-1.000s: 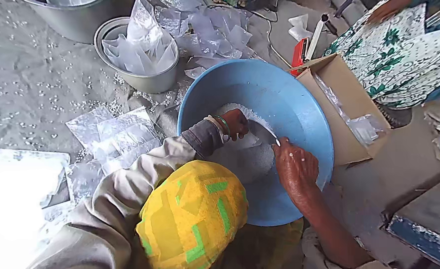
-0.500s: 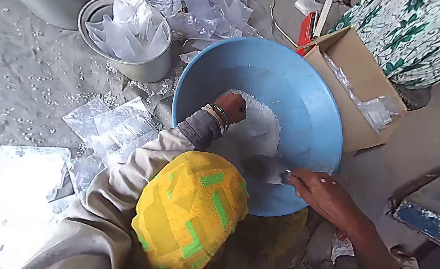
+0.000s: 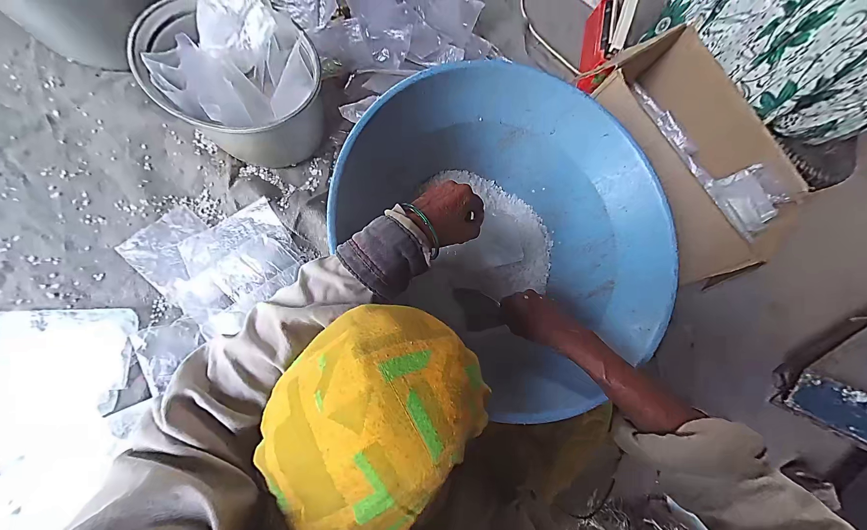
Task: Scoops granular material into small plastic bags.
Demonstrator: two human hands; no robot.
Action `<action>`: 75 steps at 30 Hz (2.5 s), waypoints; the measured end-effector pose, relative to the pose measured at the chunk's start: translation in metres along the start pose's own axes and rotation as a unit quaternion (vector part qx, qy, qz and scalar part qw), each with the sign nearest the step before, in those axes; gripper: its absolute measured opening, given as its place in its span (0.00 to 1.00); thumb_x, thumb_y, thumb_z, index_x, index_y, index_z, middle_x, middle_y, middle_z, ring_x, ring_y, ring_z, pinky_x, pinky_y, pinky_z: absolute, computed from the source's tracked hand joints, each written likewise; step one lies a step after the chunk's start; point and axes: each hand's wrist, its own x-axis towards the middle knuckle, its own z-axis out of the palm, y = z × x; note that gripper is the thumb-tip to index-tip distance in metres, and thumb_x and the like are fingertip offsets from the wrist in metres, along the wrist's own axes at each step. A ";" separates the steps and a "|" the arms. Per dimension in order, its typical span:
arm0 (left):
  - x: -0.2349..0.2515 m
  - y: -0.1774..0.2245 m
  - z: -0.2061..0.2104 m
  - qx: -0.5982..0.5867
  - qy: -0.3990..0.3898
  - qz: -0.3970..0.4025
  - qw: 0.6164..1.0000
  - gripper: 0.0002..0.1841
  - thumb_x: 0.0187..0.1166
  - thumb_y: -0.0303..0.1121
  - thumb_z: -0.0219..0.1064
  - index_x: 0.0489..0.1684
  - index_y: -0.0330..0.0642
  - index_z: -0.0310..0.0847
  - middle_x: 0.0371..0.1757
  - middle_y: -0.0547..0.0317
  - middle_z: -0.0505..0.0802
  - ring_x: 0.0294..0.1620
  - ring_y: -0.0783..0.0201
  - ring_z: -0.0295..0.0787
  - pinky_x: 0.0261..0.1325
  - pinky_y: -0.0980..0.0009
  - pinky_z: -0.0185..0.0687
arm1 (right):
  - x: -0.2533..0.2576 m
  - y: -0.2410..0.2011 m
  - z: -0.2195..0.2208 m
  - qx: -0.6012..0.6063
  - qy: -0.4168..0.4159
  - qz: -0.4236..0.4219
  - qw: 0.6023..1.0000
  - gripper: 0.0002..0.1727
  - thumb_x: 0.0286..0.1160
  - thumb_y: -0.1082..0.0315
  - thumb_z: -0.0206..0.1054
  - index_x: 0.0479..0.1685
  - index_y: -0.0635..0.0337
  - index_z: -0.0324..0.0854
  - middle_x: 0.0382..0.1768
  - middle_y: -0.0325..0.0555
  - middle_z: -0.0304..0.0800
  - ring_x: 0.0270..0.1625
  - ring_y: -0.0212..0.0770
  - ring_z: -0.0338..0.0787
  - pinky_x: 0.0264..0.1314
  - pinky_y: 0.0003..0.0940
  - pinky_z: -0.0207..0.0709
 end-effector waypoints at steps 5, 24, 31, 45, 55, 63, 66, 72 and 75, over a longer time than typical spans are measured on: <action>0.000 0.001 0.000 0.005 -0.025 0.007 1.000 0.13 0.84 0.24 0.61 0.56 0.24 0.87 0.44 0.33 0.93 0.48 0.40 0.91 0.59 0.42 0.80 | -0.011 0.026 0.004 0.137 -0.001 -0.029 0.990 0.18 0.91 0.62 0.56 0.44 0.70 0.85 0.32 0.52 0.83 0.33 0.42 0.81 0.42 0.42 0.75; -0.002 0.005 -0.001 -0.116 -0.035 -0.062 0.991 0.14 0.90 0.27 0.57 0.59 0.23 0.84 0.40 0.39 0.92 0.33 0.54 0.88 0.46 0.56 0.84 | -0.089 0.015 -0.021 0.133 0.405 0.064 0.903 0.18 0.91 0.63 0.56 0.47 0.71 0.85 0.28 0.54 0.89 0.29 0.48 0.89 0.39 0.49 0.80; -0.001 -0.002 0.000 -0.156 -0.004 -0.082 0.984 0.15 0.91 0.30 0.57 0.52 0.25 0.85 0.35 0.45 0.92 0.27 0.60 0.85 0.40 0.61 0.83 | -0.076 -0.006 -0.009 0.084 0.504 0.068 0.857 0.19 0.91 0.64 0.56 0.57 0.71 0.86 0.38 0.63 0.93 0.40 0.61 0.94 0.45 0.59 0.82; -0.007 0.006 0.008 -0.161 0.012 0.001 0.987 0.13 0.87 0.26 0.59 0.38 0.25 0.87 0.27 0.49 0.88 0.25 0.63 0.82 0.38 0.62 0.80 | -0.063 0.017 -0.002 0.332 0.426 0.073 0.838 0.18 0.86 0.62 0.64 0.56 0.73 0.76 0.34 0.47 0.84 0.30 0.32 0.83 0.37 0.32 0.79; -0.005 0.001 0.004 -0.116 0.028 -0.009 0.993 0.14 0.86 0.28 0.61 0.31 0.26 0.85 0.26 0.49 0.87 0.26 0.60 0.81 0.39 0.58 0.78 | 0.004 -0.028 -0.014 0.263 0.372 -0.003 0.890 0.32 0.78 0.49 0.73 0.60 0.74 0.74 0.33 0.57 0.83 0.37 0.52 0.83 0.46 0.54 0.75; -0.005 0.004 0.005 -0.014 0.117 -0.056 0.991 0.14 0.84 0.28 0.62 0.51 0.22 0.88 0.50 0.26 0.92 0.58 0.30 0.88 0.63 0.33 0.75 | 0.011 -0.016 -0.013 0.347 0.403 -0.023 0.846 0.15 0.81 0.68 0.69 0.51 0.74 0.75 0.27 0.51 0.78 0.26 0.41 0.80 0.35 0.40 0.78; -0.005 0.000 0.012 -0.009 0.146 -0.046 0.988 0.19 0.85 0.35 0.64 0.53 0.22 0.87 0.47 0.28 0.93 0.52 0.30 0.91 0.57 0.32 0.78 | 0.015 -0.019 -0.010 0.358 0.456 -0.040 0.814 0.13 0.79 0.69 0.69 0.48 0.73 0.76 0.24 0.48 0.77 0.23 0.38 0.78 0.30 0.37 0.76; -0.003 0.009 0.017 -0.006 0.078 -0.133 0.988 0.40 0.79 0.52 0.73 0.77 0.23 0.68 0.57 0.27 0.89 0.60 0.30 0.88 0.63 0.33 0.78 | 0.015 -0.019 -0.010 0.397 0.480 -0.049 0.781 0.13 0.79 0.70 0.70 0.50 0.72 0.76 0.24 0.45 0.79 0.20 0.32 0.79 0.27 0.29 0.76; -0.004 0.014 0.011 -0.001 0.053 -0.184 0.982 0.28 0.84 0.33 0.65 0.78 0.25 0.67 0.58 0.24 0.88 0.63 0.27 0.86 0.64 0.31 0.76 | 0.015 -0.020 -0.008 0.403 0.498 -0.062 0.765 0.11 0.78 0.71 0.69 0.48 0.72 0.76 0.22 0.43 0.79 0.19 0.30 0.79 0.26 0.27 0.77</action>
